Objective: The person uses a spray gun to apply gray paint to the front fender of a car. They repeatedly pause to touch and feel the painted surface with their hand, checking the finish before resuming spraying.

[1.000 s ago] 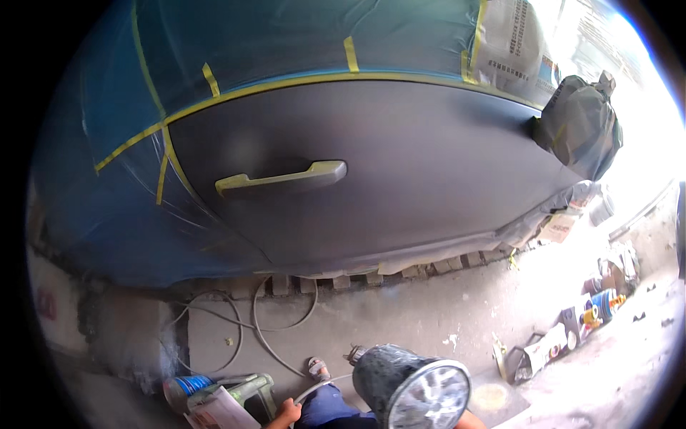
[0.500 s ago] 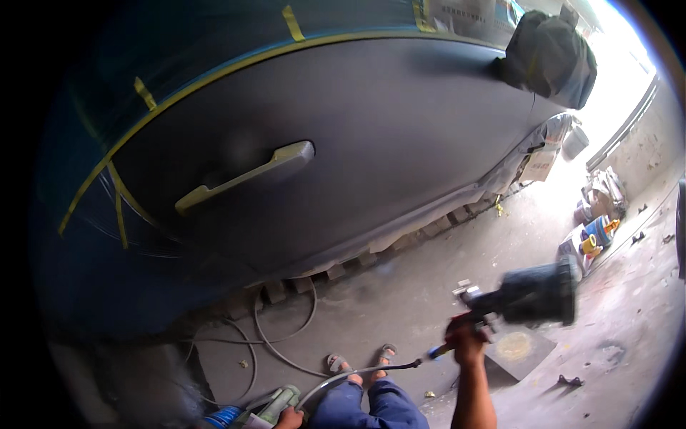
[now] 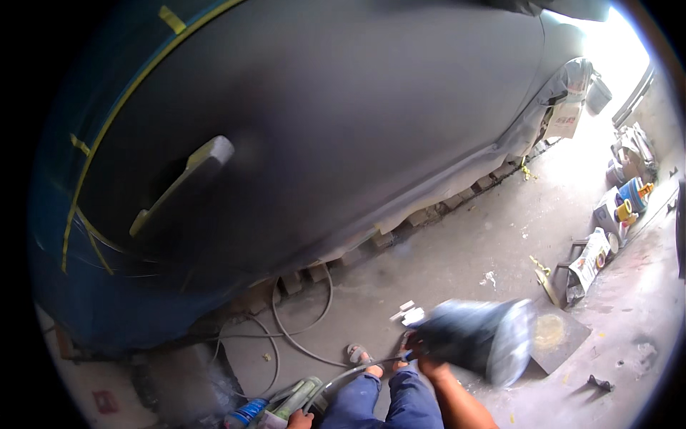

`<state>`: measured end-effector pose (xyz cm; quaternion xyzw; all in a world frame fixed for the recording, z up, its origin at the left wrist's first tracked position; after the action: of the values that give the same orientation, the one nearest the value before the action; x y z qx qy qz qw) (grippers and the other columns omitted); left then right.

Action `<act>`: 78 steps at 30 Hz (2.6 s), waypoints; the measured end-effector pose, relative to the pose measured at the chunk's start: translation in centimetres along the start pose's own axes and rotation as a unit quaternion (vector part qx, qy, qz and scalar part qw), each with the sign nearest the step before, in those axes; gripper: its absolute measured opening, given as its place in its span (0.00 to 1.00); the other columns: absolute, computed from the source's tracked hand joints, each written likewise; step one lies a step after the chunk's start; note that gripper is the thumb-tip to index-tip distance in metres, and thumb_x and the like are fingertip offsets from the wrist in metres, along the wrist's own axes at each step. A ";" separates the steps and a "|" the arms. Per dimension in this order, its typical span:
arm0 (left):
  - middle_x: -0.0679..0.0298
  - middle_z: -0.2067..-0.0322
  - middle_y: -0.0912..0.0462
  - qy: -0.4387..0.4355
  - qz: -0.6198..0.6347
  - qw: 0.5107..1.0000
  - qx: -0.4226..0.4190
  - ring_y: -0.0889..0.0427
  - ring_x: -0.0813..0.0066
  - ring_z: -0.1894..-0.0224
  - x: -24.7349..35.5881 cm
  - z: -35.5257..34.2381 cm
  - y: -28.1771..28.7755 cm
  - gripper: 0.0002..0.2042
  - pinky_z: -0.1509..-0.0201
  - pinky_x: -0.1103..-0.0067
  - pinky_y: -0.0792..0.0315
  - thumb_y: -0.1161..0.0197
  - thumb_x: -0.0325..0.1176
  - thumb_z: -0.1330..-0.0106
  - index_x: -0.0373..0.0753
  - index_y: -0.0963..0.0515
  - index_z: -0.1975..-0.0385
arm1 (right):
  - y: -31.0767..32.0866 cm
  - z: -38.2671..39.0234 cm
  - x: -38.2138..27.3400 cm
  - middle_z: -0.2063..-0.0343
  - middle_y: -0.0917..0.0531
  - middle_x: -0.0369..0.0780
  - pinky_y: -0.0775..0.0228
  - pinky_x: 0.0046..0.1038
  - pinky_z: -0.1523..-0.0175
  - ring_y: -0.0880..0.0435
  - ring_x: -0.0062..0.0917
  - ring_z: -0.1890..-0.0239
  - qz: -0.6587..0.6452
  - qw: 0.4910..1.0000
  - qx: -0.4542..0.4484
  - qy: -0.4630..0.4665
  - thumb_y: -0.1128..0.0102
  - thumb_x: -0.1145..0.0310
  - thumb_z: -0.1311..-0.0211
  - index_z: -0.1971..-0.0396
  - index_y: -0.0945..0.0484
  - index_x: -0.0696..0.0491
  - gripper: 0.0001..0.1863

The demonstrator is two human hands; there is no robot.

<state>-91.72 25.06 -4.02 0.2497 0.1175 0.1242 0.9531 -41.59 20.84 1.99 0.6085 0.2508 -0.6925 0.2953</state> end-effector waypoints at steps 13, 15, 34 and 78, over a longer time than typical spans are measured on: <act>0.44 0.60 0.20 -0.120 -0.100 0.988 -0.005 0.22 0.49 0.53 4.0 -4.1 -3.3 0.23 0.48 0.66 0.30 0.42 0.49 0.41 0.34 0.24 0.57 | 16.0 -10.4 6.8 0.83 0.29 0.29 0.43 0.15 0.83 0.30 0.12 0.85 -0.144 0.902 0.396 -0.087 0.44 0.57 0.36 0.68 0.28 0.48 0.11; 0.44 0.59 0.20 -0.095 -0.099 0.990 -0.025 0.22 0.48 0.52 2.9 -4.3 -4.4 0.23 0.48 0.65 0.30 0.42 0.49 0.41 0.34 0.24 0.57 | 14.5 -10.4 8.2 0.83 0.29 0.29 0.43 0.15 0.83 0.30 0.12 0.85 -0.151 0.906 0.385 -0.091 0.44 0.56 0.36 0.68 0.28 0.48 0.11; 0.45 0.68 0.21 -0.225 -0.099 0.969 -0.020 0.23 0.45 0.62 -0.2 -7.7 -6.9 0.17 0.59 0.62 0.29 0.46 0.45 0.36 0.34 0.26 0.65 | 11.3 -12.2 17.9 0.83 0.26 0.32 0.39 0.19 0.81 0.28 0.14 0.83 -0.063 0.928 0.345 -0.126 0.43 0.60 0.36 0.69 0.27 0.49 0.09; 0.43 0.53 0.23 -0.093 -0.020 0.994 -0.044 0.25 0.48 0.48 -21.3 -9.9 -1.1 0.27 0.45 0.63 0.32 0.44 0.50 0.39 0.32 0.28 0.50 | -17.8 16.4 11.1 0.74 0.23 0.32 0.38 0.18 0.75 0.28 0.13 0.76 0.170 0.985 0.010 0.014 0.44 0.68 0.37 0.55 0.26 0.51 0.12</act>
<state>-114.46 22.30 -9.53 0.2158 0.0277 0.0863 0.9722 -66.59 20.54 -7.02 0.6547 0.1404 -0.6262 0.3994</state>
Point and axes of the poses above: each hand's wrist, its own z-axis away from the middle knuckle, its own y-axis out of the back of the hand, x = y × z, the point moved 7 cm from there along -z, towards the middle knuckle
